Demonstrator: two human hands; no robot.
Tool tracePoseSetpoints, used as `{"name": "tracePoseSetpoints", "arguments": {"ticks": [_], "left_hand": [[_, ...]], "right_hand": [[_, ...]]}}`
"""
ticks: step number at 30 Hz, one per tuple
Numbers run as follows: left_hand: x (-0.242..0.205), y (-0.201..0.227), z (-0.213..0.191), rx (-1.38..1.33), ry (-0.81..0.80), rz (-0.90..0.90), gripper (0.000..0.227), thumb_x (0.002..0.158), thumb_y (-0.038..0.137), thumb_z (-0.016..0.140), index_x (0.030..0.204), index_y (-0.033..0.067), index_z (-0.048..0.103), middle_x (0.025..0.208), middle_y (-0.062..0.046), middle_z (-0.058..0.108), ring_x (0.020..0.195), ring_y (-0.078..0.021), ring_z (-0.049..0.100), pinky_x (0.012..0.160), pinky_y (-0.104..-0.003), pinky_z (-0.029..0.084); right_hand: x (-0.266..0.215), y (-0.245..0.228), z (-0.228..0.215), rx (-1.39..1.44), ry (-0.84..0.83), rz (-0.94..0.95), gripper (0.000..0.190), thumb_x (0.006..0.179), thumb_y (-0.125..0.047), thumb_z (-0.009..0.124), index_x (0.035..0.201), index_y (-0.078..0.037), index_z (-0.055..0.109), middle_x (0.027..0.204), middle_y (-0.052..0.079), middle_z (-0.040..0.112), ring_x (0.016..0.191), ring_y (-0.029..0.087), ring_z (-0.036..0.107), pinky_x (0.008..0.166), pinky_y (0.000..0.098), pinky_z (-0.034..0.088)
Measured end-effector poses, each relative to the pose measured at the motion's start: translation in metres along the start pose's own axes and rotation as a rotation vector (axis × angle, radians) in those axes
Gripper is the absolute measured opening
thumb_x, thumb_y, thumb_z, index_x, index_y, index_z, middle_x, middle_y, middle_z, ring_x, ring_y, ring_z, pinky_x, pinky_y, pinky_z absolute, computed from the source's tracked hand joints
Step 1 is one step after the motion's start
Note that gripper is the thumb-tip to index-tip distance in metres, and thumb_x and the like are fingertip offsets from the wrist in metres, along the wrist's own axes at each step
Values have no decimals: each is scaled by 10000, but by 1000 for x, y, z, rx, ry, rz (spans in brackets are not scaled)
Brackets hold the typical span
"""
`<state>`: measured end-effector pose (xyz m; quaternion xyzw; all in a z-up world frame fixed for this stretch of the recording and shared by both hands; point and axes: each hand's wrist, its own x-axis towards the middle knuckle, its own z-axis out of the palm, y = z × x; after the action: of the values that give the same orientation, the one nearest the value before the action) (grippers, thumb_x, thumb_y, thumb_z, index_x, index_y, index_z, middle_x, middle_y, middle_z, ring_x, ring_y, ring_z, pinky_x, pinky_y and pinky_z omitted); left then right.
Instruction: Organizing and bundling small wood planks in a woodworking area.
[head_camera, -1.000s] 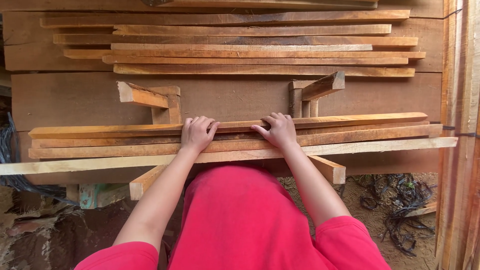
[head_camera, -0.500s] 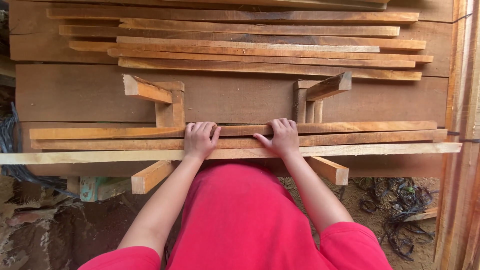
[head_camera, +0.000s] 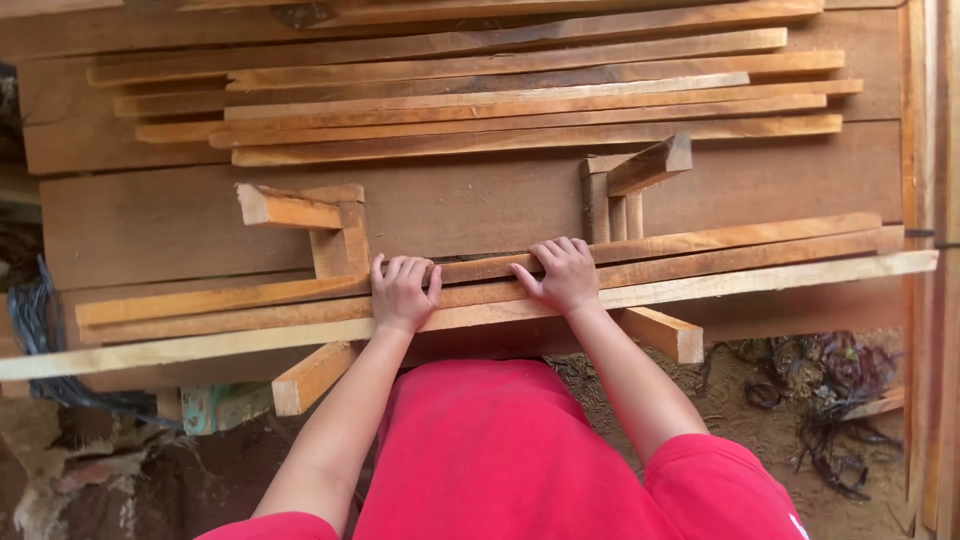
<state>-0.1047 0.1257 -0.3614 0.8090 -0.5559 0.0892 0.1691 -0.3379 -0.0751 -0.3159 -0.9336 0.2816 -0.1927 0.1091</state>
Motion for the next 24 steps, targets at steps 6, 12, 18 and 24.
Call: {"name": "tracePoseSetpoints", "arguments": {"ticks": [6,12,18,24], "left_hand": [[3,5,-9,35,-34,7,289,960,467,527,1113,275,679,996,63,678,1033,-140,635,1091,-483,371],[2,5,-7,32,-54,-6,238,953,480,524,1002,294,665,923,78,651,962,-134,634,1023,-433,404],[4,4,-10,16,-125,-37,251,944,484,540,966,270,669,868,62,651,882,-165,651,920,-407,449],[6,8,-16,32,-143,-58,242,947,491,541,983,286,665,879,72,639,897,-153,644,911,-387,447]], "right_hand": [[-1,-1,-2,-12,2,-20,320,855,-517,699,1000,-231,694,880,-41,680,897,147,658,877,337,466],[-1,-1,-1,-10,-1,-27,322,869,-508,692,1007,-218,706,861,-32,671,870,154,651,885,331,472],[0,-1,-3,-20,-12,-25,308,864,-508,705,984,-225,712,824,-31,674,835,156,661,880,334,481],[-1,-1,-3,-5,-9,-43,351,876,-516,694,1071,-224,683,989,-34,677,938,164,660,888,340,477]]}}
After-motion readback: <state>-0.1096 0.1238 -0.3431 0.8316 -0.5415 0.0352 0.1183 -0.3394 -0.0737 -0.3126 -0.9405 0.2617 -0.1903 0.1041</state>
